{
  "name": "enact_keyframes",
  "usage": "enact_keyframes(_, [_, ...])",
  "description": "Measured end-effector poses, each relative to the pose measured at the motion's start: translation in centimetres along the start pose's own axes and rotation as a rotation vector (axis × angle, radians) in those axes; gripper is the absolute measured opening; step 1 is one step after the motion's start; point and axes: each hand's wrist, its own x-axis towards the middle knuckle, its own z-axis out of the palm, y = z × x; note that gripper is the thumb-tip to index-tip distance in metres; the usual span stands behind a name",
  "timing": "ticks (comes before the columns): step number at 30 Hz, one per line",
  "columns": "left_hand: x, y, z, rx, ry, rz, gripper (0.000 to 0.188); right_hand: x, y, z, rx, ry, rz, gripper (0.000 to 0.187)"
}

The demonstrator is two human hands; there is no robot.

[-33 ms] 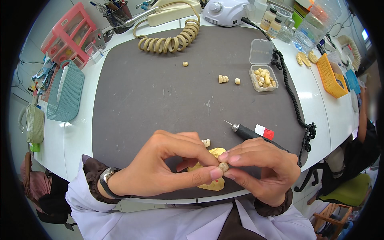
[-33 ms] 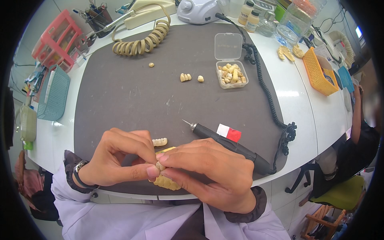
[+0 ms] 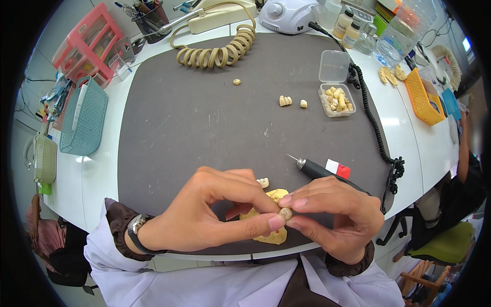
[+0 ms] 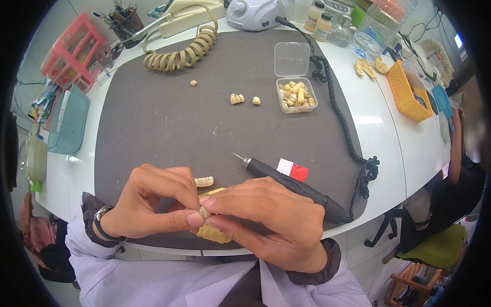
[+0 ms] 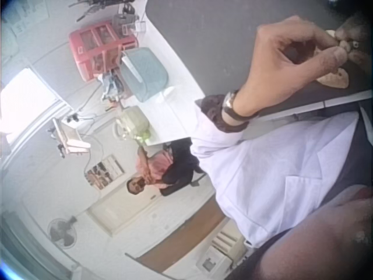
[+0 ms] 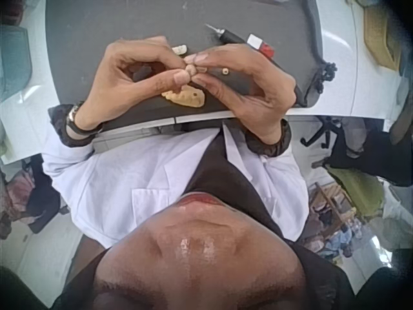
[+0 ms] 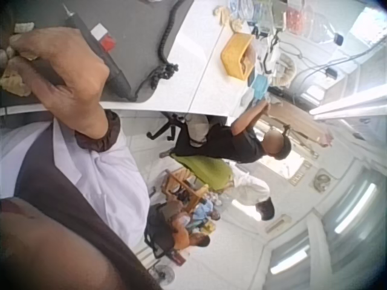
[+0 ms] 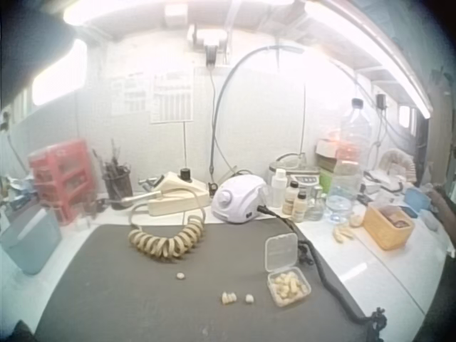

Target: The person fits dental crown pieces onto a yellow jaw model, uses a strip of articulating paper between the crowns, and trims a crown piece with a rotary tool.

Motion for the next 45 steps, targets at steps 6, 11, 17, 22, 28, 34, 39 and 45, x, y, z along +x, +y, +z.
enact_keyframes(6, [0.0,0.3,0.0,0.005,-0.009,-0.006,0.011,-0.1,-0.1,0.0,0.002,-0.007,0.025,0.026])
enact_keyframes(11, [-0.1,0.3,-0.1,0.015,-0.005,0.016,0.011,-0.1,0.0,0.1,0.018,-0.011,0.019,0.027])
enact_keyframes(17, [0.1,0.3,0.0,0.034,-0.009,-0.014,0.012,-0.3,-0.6,-0.4,0.145,0.02,0.165,0.024])
enact_keyframes(22, [-0.2,0.8,-0.2,0.037,-0.001,-0.121,0.017,-0.2,-2.1,-2.8,-0.04,-0.024,0.25,0.021])
enact_keyframes(28, [-0.1,0.9,0.0,0.037,0.017,-0.111,0.022,-0.6,-2.7,-3.4,-0.063,-0.003,0.393,0.023])
enact_keyframes(34, [-0.2,1.0,0.1,0.044,0.02,-0.092,0.023,-0.5,-3.0,-4.1,-0.374,-0.246,0.264,0.022])
enact_keyframes(39, [-0.5,1.0,-0.1,0.048,0.045,-0.131,0.024,-1.5,-3.8,-3.2,-0.778,-0.555,0.177,0.019])
enact_keyframes(45, [0.1,1.1,0.1,0.005,0.05,-0.128,0.026,-1.5,-3.9,-2.0,-0.962,-0.55,0.023,0.02])
